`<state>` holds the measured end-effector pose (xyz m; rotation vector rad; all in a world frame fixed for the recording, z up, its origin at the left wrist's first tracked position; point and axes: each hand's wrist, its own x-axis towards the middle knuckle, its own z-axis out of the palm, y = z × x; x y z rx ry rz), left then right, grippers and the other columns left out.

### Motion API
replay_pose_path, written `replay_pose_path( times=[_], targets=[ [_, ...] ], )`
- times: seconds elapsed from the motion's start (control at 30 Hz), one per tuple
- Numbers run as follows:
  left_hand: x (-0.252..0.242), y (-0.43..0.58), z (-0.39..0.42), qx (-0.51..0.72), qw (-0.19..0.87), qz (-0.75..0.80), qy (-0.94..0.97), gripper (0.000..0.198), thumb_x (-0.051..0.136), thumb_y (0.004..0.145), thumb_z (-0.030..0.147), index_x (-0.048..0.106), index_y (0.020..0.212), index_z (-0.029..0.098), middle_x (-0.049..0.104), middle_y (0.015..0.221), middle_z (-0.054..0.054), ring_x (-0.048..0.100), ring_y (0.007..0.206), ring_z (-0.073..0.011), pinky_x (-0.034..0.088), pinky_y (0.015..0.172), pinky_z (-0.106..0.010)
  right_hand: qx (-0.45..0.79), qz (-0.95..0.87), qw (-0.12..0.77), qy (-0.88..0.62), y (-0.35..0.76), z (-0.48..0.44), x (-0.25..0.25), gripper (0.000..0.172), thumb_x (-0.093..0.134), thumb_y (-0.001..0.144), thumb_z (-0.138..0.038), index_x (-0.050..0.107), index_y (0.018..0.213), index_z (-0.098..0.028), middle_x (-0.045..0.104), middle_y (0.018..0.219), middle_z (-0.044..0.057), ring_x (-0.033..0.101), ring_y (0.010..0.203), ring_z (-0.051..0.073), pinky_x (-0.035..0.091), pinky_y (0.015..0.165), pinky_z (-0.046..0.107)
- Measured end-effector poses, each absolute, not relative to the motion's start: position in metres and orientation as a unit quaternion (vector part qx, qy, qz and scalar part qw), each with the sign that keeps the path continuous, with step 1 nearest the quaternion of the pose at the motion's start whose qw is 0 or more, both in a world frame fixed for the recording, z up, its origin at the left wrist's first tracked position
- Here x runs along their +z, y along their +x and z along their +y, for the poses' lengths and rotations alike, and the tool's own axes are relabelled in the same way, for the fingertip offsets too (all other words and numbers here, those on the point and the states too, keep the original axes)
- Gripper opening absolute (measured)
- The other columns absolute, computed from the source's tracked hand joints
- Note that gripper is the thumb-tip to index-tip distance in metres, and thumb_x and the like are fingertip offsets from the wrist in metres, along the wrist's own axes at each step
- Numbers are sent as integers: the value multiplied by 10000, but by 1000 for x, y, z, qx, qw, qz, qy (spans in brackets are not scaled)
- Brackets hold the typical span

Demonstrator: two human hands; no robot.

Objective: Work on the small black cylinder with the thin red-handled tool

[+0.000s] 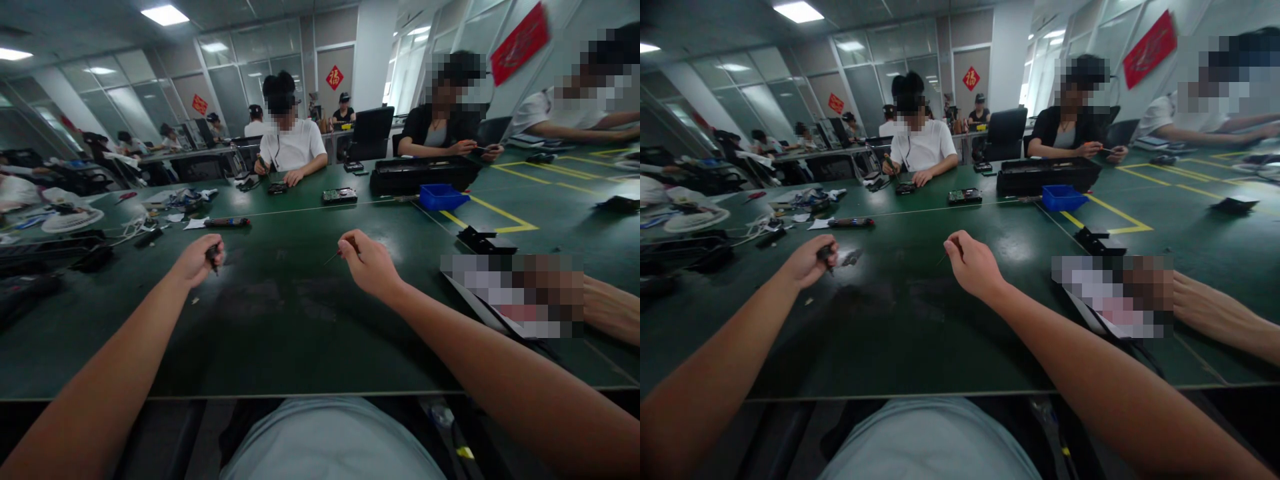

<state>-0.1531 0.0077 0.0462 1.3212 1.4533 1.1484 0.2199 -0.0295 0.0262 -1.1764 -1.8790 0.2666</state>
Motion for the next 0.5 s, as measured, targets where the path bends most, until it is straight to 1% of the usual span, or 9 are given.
replay_pose_path(
  times=[0.13, 0.23, 0.3, 0.4, 0.5],
  targets=[
    [53, -204, -5, 522, 409, 607, 438, 200, 497, 943, 373, 463, 837, 206, 509, 658, 61, 408, 613, -64, 361, 630, -201, 108, -758, 440, -470, 220, -29, 24, 221, 416, 986, -377, 567, 947, -220, 691, 813, 49, 639, 743, 210, 424, 686, 335],
    [57, -241, -16, 568, 373, 636, 367, 181, 451, 955, 325, 463, 819, 206, 513, 609, 68, 411, 599, -66, 364, 627, -191, 110, -759, 437, -469, 219, -28, 23, 219, 420, 986, -380, 567, 945, -222, 689, 812, 50, 641, 747, 214, 423, 688, 337],
    [60, -264, -25, 598, 328, 666, 304, 175, 428, 954, 267, 463, 797, 198, 506, 583, 63, 423, 587, -70, 375, 616, -184, 115, -761, 434, -468, 219, -28, 23, 214, 422, 987, -377, 563, 943, -223, 683, 804, 49, 638, 741, 215, 421, 686, 337],
    [69, -290, -42, 611, 276, 699, 248, 149, 452, 917, 150, 475, 773, 183, 508, 595, 53, 462, 596, -80, 425, 605, -182, 124, -764, 427, -468, 217, -30, 24, 198, 419, 993, -361, 555, 944, -226, 677, 806, 55, 633, 744, 222, 417, 689, 344],
    [79, -304, -61, 618, 237, 714, 228, 177, 429, 887, 61, 464, 746, 163, 472, 595, 43, 449, 576, -75, 421, 576, -159, 128, -766, 422, -469, 215, -30, 24, 193, 422, 995, -359, 552, 940, -227, 679, 820, 65, 636, 758, 229, 417, 692, 349]
  ],
)
